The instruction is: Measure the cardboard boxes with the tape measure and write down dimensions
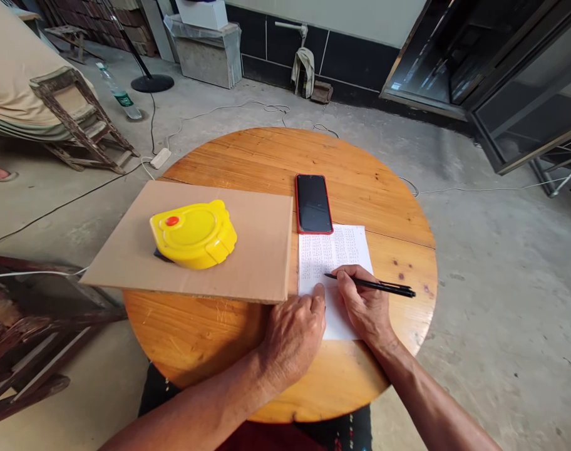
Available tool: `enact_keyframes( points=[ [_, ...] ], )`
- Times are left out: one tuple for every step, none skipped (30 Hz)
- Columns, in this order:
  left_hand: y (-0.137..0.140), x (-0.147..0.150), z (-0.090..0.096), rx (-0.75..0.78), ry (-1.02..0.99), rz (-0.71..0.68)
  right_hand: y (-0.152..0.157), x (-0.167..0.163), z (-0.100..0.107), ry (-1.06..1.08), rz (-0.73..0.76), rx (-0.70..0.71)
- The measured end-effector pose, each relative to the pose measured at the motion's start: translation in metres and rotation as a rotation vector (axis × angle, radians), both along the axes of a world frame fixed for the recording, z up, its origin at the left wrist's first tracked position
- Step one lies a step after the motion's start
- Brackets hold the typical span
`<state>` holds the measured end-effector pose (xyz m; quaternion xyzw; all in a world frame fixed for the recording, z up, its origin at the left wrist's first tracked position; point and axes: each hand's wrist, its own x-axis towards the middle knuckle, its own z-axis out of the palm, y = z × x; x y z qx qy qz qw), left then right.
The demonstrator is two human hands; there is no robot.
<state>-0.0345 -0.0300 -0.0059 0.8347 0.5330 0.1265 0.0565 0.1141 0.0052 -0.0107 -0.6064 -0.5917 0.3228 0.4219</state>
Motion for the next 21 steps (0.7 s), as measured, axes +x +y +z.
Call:
enact_keyframes(
  points=[
    [0.0001,0.0001,0.0002,0.0,0.0,-0.002,0.0002,-0.0001,0.0003,-0.011,0.004,0.003],
    [0.0001,0.0001,0.0004,-0.002,-0.001,-0.006,0.0004,-0.0001,0.0006,-0.021,0.009,0.005],
    [0.0001,0.0001,0.0007,-0.005,-0.001,-0.009,0.0004,0.0,0.0007,-0.028,0.014,0.005],
    [0.0001,0.0,0.001,-0.01,-0.002,-0.009,0.0005,0.0001,0.0009,-0.034,0.018,0.003],
    [0.0001,-0.0002,0.0012,-0.014,-0.003,-0.009,0.0005,0.0003,0.0009,-0.039,0.02,0.001],
    [0.0,-0.0004,0.0014,-0.018,-0.005,-0.011,0.0006,0.0003,0.001,-0.046,0.022,0.0],
    [0.0,-0.0005,0.0015,-0.021,-0.006,-0.012,0.0006,0.0003,0.001,-0.053,0.021,0.001],
    [0.0001,-0.0007,0.0015,-0.023,-0.007,-0.014,0.0007,0.0002,0.001,-0.061,0.02,0.003],
    [0.0001,-0.0007,0.0014,-0.024,-0.009,-0.015,0.0007,0.0,0.001,-0.068,0.021,0.005],
    [0.0001,-0.0007,0.0014,-0.025,-0.01,-0.014,0.0008,-0.0001,0.0009,-0.072,0.023,0.006],
    [0.0001,-0.0007,0.0014,-0.027,-0.01,-0.012,0.0009,-0.0002,0.0008,-0.074,0.025,0.006],
    [0.0001,-0.0006,0.0015,-0.028,-0.01,-0.009,0.0009,-0.0003,0.0006,-0.076,0.025,0.007],
    [0.0,-0.0005,0.0017,-0.028,-0.01,-0.008,0.0009,-0.0003,0.0004,-0.077,0.025,0.007],
    [-0.0001,-0.0004,0.0018,-0.027,-0.011,-0.008,0.0008,-0.0002,0.0001,-0.079,0.027,0.005],
    [-0.0002,-0.0003,0.0019,-0.025,-0.01,-0.006,0.0008,-0.0001,-0.0001,-0.082,0.028,0.004],
    [-0.0003,-0.0003,0.0019,-0.023,-0.009,-0.006,0.0007,-0.0001,-0.0003,-0.089,0.03,0.003],
    [-0.0004,-0.0004,0.0019,-0.021,-0.009,-0.007,0.0006,0.0,-0.0005,-0.098,0.031,0.005],
    [-0.0003,-0.0005,0.0018,-0.02,-0.007,-0.006,0.0006,0.0,-0.0006,-0.107,0.034,0.008],
    [-0.0002,-0.0006,0.0016,-0.021,-0.006,-0.007,0.0007,0.0,-0.0006,-0.117,0.035,0.012],
    [0.0,-0.0007,0.0013,-0.022,-0.004,-0.007,0.0009,-0.0001,-0.0005,-0.126,0.036,0.017],
    [0.0001,-0.0008,0.0011,-0.022,-0.003,-0.007,0.0011,-0.0002,-0.0004,-0.133,0.036,0.025]
  ],
)
